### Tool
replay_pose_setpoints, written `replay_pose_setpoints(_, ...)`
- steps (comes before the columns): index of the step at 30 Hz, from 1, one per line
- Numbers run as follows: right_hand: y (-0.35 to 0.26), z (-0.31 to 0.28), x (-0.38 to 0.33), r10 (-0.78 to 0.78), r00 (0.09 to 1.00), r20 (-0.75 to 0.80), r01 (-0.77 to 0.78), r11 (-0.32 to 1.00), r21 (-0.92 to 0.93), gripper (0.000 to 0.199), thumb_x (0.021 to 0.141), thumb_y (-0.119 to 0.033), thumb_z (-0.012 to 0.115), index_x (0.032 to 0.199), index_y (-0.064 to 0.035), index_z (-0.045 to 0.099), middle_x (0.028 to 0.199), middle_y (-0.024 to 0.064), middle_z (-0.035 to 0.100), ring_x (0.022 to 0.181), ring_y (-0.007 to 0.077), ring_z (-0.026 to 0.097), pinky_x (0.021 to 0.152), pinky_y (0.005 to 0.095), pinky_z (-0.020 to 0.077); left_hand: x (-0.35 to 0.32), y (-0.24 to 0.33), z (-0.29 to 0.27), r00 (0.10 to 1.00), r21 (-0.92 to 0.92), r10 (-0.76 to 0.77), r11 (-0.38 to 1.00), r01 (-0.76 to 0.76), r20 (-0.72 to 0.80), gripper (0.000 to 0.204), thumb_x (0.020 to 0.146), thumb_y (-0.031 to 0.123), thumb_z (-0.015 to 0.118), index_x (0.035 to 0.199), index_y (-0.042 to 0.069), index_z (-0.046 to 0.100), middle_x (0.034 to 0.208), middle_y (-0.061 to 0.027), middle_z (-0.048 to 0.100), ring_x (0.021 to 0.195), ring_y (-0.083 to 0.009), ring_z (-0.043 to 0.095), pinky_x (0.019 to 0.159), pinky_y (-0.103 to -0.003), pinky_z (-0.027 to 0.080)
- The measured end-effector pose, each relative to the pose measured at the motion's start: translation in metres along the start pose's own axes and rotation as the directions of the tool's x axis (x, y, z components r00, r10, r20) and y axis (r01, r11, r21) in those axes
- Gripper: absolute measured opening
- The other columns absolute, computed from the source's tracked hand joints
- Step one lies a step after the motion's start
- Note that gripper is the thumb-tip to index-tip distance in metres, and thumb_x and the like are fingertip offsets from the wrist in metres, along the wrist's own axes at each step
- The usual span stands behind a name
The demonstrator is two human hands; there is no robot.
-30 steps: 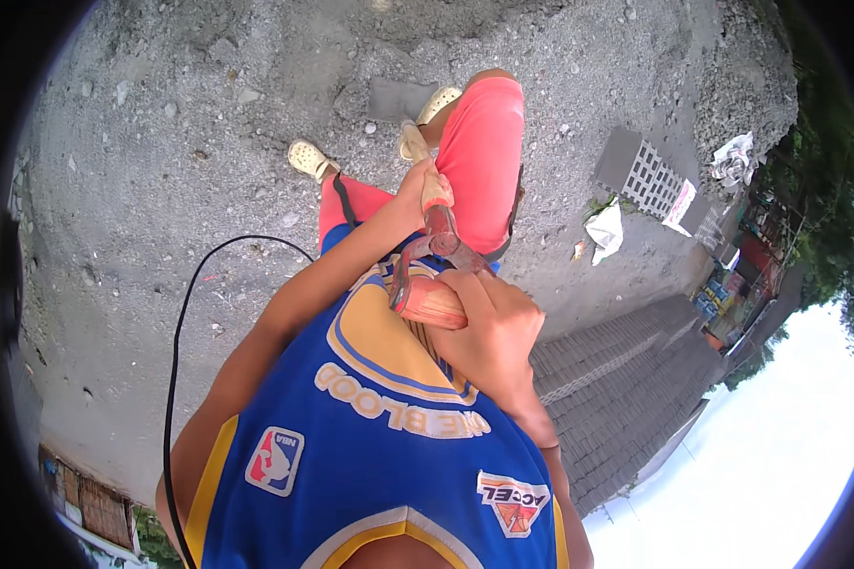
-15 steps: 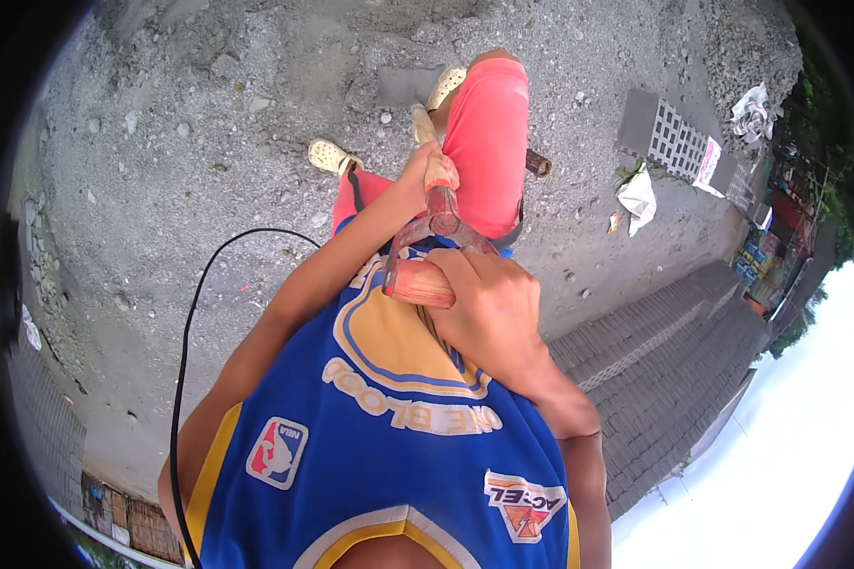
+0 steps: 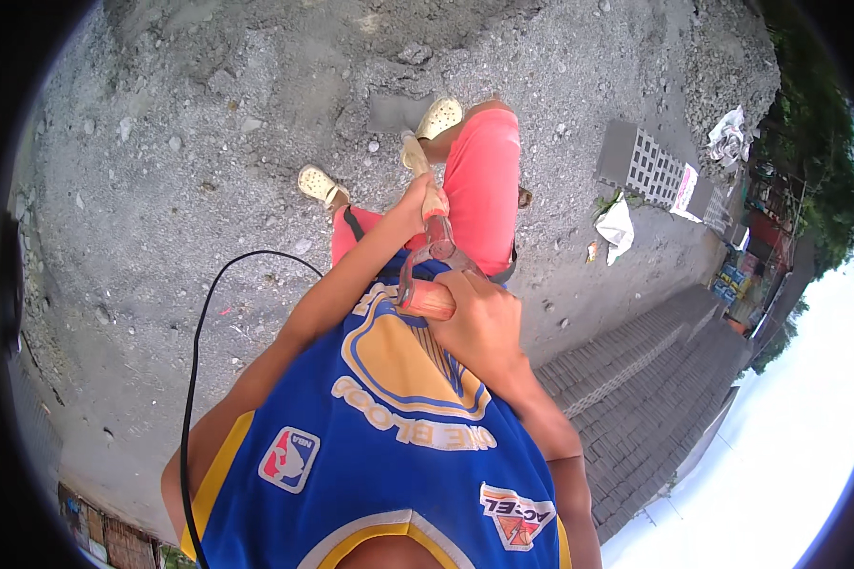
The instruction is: The person attaches the handle grip onto a shovel by hand and shovels a wet cement mixture on the ground.
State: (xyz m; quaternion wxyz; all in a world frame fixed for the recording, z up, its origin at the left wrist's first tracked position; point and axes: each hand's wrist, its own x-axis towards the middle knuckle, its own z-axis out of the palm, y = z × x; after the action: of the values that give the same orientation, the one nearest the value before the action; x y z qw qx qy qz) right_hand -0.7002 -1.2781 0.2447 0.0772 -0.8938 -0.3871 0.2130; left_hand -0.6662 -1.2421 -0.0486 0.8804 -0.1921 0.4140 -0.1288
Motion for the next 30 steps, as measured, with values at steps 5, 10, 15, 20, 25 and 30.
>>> replay_pose_setpoints(5,0.009,0.012,0.027,0.0,0.997,-0.077,-0.001,1.0,-0.009,0.023,0.062,-0.022,0.074,0.079,-0.009,0.063,0.07,0.0108,0.063,0.061,0.0298,0.062,0.054,0.0368,0.0481,0.03,0.026,0.005,0.995,0.009,-0.017,1.0,0.016,0.098,0.026,0.091,0.038,0.042,0.09,0.013,0.037,0.063,-0.001,0.047,0.049,-0.014,0.048,0.046,-0.033,0.045)
replay_pose_setpoints(10,0.039,0.049,0.057,-0.006,1.0,-0.03,0.004,0.999,-0.049,0.021,0.063,-0.023,0.071,0.077,-0.0091,0.062,0.068,0.0119,0.062,0.058,0.0301,0.061,0.053,0.0394,0.0471,0.065,0.063,0.002,0.998,0.061,0.005,0.998,-0.002,-0.055,0.028,0.091,0.038,0.042,0.085,0.011,0.039,0.057,-0.0019,0.046,0.047,-0.0153,0.047,0.044,-0.033,0.045)
replay_pose_setpoints(15,0.025,0.075,0.047,-0.059,0.997,0.059,0.058,0.998,0.01,0.017,0.064,-0.015,0.065,0.074,-0.0051,0.056,0.06,0.0132,0.059,0.055,0.0308,0.06,0.049,0.0395,0.0489,0.041,0.062,-0.015,0.997,0.082,0.003,0.997,-0.01,0.077,0.033,0.088,0.039,0.048,0.082,0.007,0.041,0.059,-0.003,0.047,0.047,-0.0153,0.048,0.044,-0.032,0.046)
replay_pose_setpoints(20,0.021,0.054,0.066,-0.168,0.984,0.066,0.159,0.98,0.116,0.018,0.065,-0.018,0.067,0.076,-0.0053,0.058,0.062,0.0129,0.059,0.057,0.0306,0.06,0.049,0.0405,0.0481,0.036,0.074,-0.024,0.994,0.048,0.072,0.996,-0.077,0.085,0.032,0.088,0.037,0.049,0.082,0.007,0.041,0.059,-0.0032,0.048,0.046,-0.0156,0.049,0.043,-0.032,0.046)
replay_pose_setpoints(25,0.039,0.092,0.128,-0.159,0.979,0.125,0.147,0.983,0.107,0.021,0.065,-0.018,0.067,0.078,-0.0051,0.055,0.068,0.0126,0.061,0.058,0.031,0.06,0.05,0.0414,0.0481,0.07,0.115,0.002,0.982,0.161,0.188,0.968,-0.191,0.029,0.029,0.086,0.034,0.055,0.085,0.007,0.043,0.059,-0.0031,0.048,0.044,-0.0146,0.048,0.04,-0.029,0.045)
replay_pose_setpoints(30,0.06,0.163,0.093,-0.141,0.959,0.245,0.115,0.987,0.115,0.02,0.07,-0.019,0.063,0.082,-0.0058,0.054,0.065,0.0138,0.061,0.059,0.0315,0.062,0.051,0.0421,0.0497,0.129,0.127,-0.062,0.985,0.306,0.163,0.942,-0.139,-0.055,0.031,0.086,0.035,0.054,0.087,0.006,0.042,0.061,-0.0033,0.048,0.043,-0.0147,0.048,0.039,-0.028,0.045)
